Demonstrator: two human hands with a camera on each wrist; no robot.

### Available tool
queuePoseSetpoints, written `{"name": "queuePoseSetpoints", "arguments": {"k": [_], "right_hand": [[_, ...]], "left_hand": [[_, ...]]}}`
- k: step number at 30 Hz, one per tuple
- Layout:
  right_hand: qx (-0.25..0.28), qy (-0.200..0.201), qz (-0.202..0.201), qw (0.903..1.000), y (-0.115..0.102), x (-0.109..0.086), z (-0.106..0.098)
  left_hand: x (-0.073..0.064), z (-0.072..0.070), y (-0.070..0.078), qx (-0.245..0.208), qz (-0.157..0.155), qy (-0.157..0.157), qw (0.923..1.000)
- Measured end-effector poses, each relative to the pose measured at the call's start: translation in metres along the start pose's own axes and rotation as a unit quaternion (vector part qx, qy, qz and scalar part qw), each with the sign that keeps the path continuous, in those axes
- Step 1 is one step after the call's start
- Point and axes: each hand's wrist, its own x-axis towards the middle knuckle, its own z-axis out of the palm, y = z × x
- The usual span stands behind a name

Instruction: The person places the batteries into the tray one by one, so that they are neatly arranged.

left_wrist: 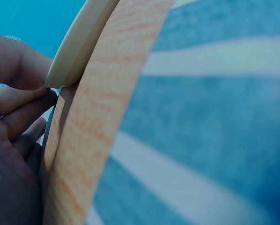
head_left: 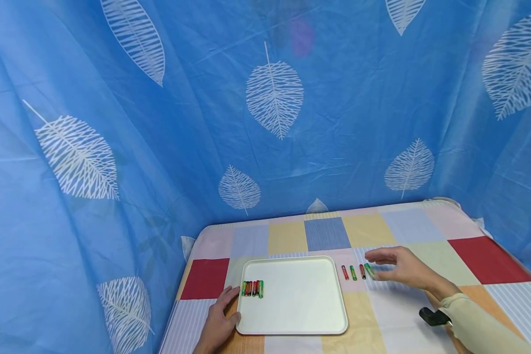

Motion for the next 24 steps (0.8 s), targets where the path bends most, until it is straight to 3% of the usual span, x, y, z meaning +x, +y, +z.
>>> {"name": "queuePoseSetpoints", "arguments": {"k": [13,24], "right_hand": [[0.015,-0.012,0.027,0.9995,0.020,0.003,0.005],[-0.012,-0.010,0.016,0.9997,0.024,0.007,0.012]], "left_hand": [[-0.003,-0.001,0.000,-0.002,0.011,0.003,0.9999],[-0.001,-0.001,0.000,-0.006,0.003,0.004,1.0000]]}}
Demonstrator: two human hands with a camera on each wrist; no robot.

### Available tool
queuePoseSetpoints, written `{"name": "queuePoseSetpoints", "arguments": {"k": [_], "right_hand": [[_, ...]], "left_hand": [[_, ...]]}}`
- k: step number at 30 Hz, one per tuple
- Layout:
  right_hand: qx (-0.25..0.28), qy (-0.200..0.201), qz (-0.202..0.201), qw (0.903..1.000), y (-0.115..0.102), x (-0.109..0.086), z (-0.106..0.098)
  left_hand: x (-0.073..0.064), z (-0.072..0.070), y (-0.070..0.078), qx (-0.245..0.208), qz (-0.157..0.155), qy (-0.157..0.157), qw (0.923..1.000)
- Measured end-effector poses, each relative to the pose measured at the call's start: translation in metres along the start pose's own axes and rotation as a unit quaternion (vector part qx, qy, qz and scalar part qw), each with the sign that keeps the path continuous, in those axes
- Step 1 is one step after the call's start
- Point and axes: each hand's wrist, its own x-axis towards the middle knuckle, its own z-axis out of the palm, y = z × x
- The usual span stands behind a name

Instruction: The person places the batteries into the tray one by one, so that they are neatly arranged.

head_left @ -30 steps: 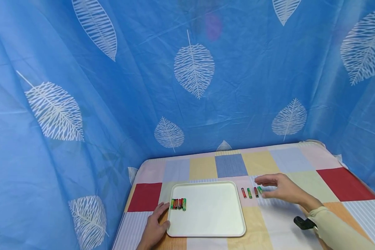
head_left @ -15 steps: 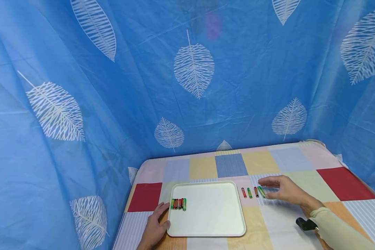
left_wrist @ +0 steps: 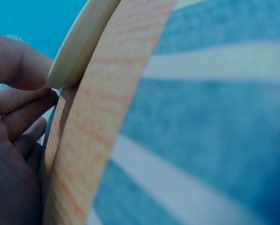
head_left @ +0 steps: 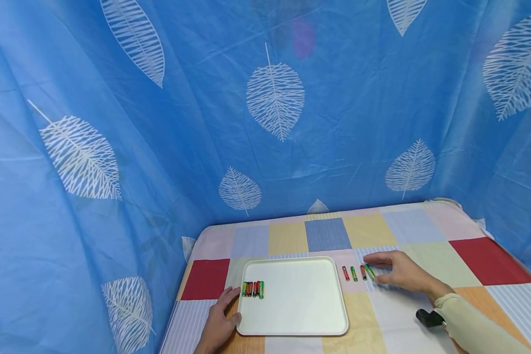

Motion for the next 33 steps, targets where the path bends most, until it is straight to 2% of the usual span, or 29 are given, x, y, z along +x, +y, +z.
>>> {"name": "queuePoseSetpoints", "arguments": {"k": [10,20,27,33], "right_hand": [[-0.009,0.001,-0.022,0.9997,-0.0001,0.0038,0.0051],[-0.048,0.011,0.006,0.9988,-0.0018,0.0049,0.0084],[-0.046,0.023,0.031,0.9982,-0.0071,0.0012,0.0089],[-0.044,0.036,0.038,0.9977,-0.0095,-0.0027,0.0031]], "left_hand": [[0.0024,-0.0007,0.0015,0.002,-0.007,-0.007,0.9999],[0.0033,-0.0006,0.0011,0.002,-0.004,-0.005,1.0000],[0.0038,-0.0003,0.0007,-0.002,0.002,-0.004,1.0000],[0.0040,-0.0004,0.0017,0.002,-0.008,-0.005,1.0000]]}}
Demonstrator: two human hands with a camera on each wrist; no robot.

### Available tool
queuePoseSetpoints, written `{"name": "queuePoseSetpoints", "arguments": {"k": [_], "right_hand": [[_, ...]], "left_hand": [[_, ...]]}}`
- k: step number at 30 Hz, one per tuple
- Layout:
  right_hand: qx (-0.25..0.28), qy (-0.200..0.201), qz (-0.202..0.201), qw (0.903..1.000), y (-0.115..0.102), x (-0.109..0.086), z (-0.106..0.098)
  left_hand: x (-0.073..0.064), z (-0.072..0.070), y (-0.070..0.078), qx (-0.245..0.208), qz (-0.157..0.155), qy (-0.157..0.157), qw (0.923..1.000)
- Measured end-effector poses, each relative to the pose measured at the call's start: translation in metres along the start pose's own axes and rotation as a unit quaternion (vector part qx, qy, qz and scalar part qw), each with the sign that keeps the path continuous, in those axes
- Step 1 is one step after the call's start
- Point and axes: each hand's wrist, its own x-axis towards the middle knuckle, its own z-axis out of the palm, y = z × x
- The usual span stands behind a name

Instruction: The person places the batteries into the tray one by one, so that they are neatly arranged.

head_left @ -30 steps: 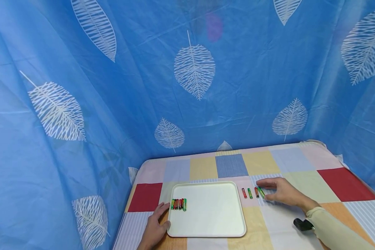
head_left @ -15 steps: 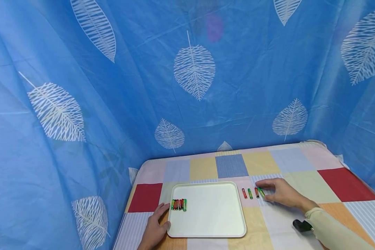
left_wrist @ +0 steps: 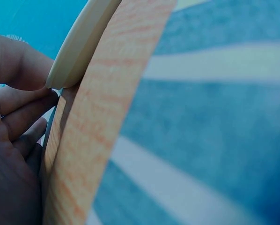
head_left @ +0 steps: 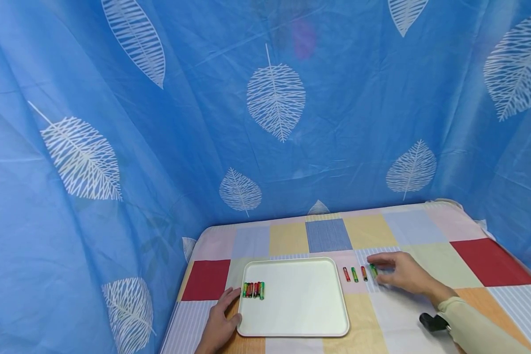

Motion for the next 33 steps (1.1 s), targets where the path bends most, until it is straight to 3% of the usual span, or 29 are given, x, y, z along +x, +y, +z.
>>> {"name": "queuePoseSetpoints", "arguments": {"k": [6,14,19,26,33], "right_hand": [[0.017,0.009,-0.010,0.9998,-0.007,0.000,-0.004],[0.029,0.018,-0.074,0.9966,-0.024,0.005,0.001],[0.032,0.005,-0.104,0.9940,-0.037,0.012,0.010],[0.042,-0.015,-0.114,0.9925,-0.061,0.025,0.028],[0.052,-0.025,-0.143,0.9881,-0.086,0.041,0.053]], "left_hand": [[0.000,0.000,-0.001,-0.001,-0.003,0.000,1.0000],[-0.001,-0.001,-0.002,-0.002,0.003,-0.002,1.0000],[0.000,-0.001,-0.002,-0.003,0.005,-0.002,1.0000],[0.002,0.001,-0.003,-0.004,-0.008,-0.001,1.0000],[0.001,0.002,-0.003,-0.002,0.002,0.004,1.0000]]}}
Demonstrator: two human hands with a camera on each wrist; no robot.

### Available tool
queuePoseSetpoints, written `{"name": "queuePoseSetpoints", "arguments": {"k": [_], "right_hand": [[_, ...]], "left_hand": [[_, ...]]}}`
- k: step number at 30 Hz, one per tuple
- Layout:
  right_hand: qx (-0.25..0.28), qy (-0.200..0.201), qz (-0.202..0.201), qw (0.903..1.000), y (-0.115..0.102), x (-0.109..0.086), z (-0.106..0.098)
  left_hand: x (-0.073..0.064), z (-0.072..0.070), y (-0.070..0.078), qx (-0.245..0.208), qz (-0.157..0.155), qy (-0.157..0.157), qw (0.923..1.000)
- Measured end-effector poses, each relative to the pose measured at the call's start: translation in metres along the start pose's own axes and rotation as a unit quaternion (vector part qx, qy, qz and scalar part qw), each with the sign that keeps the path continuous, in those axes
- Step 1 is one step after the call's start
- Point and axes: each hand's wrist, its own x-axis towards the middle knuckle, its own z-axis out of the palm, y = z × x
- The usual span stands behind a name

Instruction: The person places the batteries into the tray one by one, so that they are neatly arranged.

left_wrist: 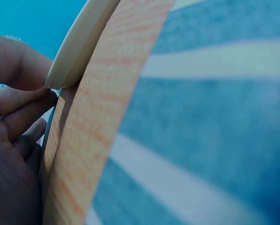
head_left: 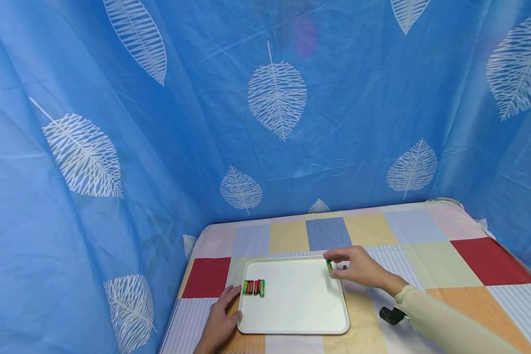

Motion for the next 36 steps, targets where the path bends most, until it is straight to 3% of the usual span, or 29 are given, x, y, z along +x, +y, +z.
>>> {"name": "queuePoseSetpoints", "arguments": {"k": [8,30,36], "right_hand": [[0.005,-0.009,-0.042,0.9991,-0.017,0.023,0.034],[0.012,-0.038,-0.079,0.9961,-0.056,0.071,0.117],[0.017,-0.036,-0.067,0.9969,-0.058,0.077,0.137]], "left_hand": [[-0.001,-0.001,0.000,-0.005,-0.006,-0.004,1.0000],[0.000,-0.002,0.001,-0.001,0.011,-0.006,0.9999],[-0.001,-0.003,0.000,-0.003,0.013,-0.005,0.9999]]}}
